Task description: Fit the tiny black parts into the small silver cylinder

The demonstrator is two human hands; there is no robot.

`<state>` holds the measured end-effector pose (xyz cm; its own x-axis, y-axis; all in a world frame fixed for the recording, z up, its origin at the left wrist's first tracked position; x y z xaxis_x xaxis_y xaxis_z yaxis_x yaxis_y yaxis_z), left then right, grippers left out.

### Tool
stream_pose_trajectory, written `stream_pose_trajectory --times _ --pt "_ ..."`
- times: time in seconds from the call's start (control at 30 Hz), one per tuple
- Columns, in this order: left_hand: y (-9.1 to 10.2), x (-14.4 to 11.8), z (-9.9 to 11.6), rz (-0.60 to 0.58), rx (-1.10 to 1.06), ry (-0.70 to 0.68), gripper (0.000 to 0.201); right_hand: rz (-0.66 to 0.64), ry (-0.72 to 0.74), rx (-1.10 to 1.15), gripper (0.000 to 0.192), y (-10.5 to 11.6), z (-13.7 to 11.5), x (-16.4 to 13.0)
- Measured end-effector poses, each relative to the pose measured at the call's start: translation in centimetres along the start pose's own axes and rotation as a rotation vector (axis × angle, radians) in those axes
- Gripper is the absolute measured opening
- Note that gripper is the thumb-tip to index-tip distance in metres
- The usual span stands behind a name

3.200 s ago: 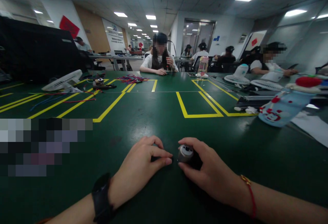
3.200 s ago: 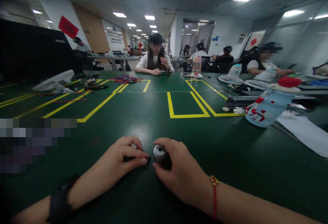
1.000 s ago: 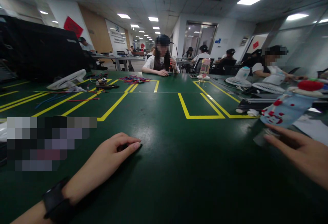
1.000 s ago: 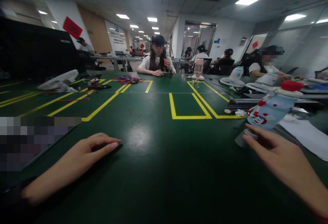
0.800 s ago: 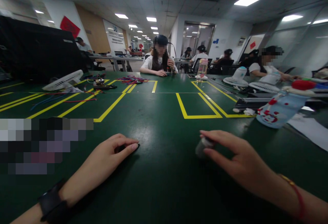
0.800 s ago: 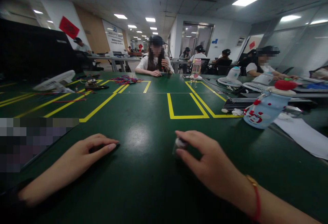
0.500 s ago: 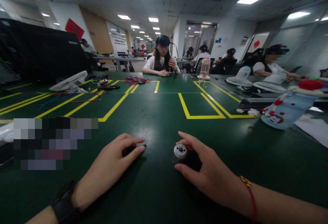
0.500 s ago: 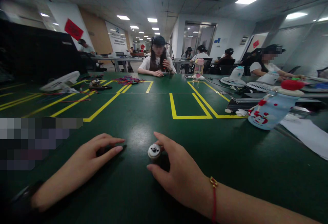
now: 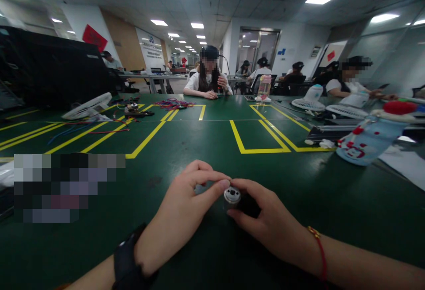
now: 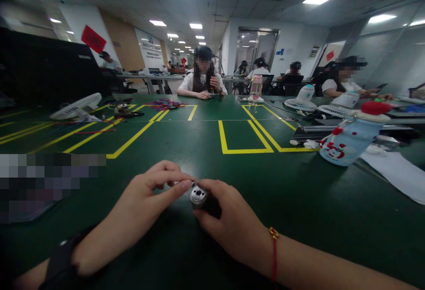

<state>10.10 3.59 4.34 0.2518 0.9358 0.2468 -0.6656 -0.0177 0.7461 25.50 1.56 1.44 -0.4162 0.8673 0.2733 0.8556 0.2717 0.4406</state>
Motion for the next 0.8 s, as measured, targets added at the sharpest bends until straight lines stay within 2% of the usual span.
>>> stream_pose_trajectory --times 0.1,0.2,0.3,0.4,0.5,0.6,0.67,0.73,0.8 --pt "-0.6 -0.6 -1.3 -0.065 0.045 0.027 0.022 0.051 0.000 -0.022 0.040 0.3 0.0 -0.2" --pt "-2.3 -1.2 -2.1 -0.161 0.186 -0.029 0.019 0.073 -0.004 -0.059 0.046 0.3 0.2 -0.4" --pt "-3.3 -1.4 -2.3 -0.172 0.343 -0.081 0.018 0.057 -0.019 -0.083 0.046 0.1 0.3 -0.4" --pt "-3.3 -1.3 -2.2 -0.172 0.328 -0.078 0.020 0.104 -0.022 -0.126 0.042 1.5 0.6 -0.4" --pt "-2.0 -1.3 -2.5 -0.170 0.215 -0.039 0.026 0.244 -0.028 -0.258 0.046 5.5 1.7 -1.1" --pt "0.5 -1.4 -4.1 -0.134 0.195 0.040 0.034 0.428 -0.105 -0.445 0.051 11.8 3.8 -3.3" --pt "2.3 -1.6 -5.9 -0.092 0.226 0.107 0.037 0.524 -0.221 -0.571 0.055 16.5 5.6 -5.7" --pt "3.6 -1.9 -7.8 -0.076 0.235 0.166 0.037 0.577 -0.352 -0.681 0.056 20.8 7.3 -8.3" --pt "4.2 -2.1 -9.4 -0.079 0.231 0.208 0.037 0.572 -0.421 -0.757 0.052 23.7 8.5 -10.4"
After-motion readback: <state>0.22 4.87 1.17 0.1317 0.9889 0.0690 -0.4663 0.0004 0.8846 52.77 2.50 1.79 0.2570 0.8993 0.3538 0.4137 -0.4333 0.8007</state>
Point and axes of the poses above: each hand's wrist, its own x-axis towards the middle knuckle, its own y-axis out of the back of the hand, z = x × y, the point moved 6 cm from there along x, towards the middle knuckle, and after that the axes turned 15 degrees about x, right-handed, at the moved point
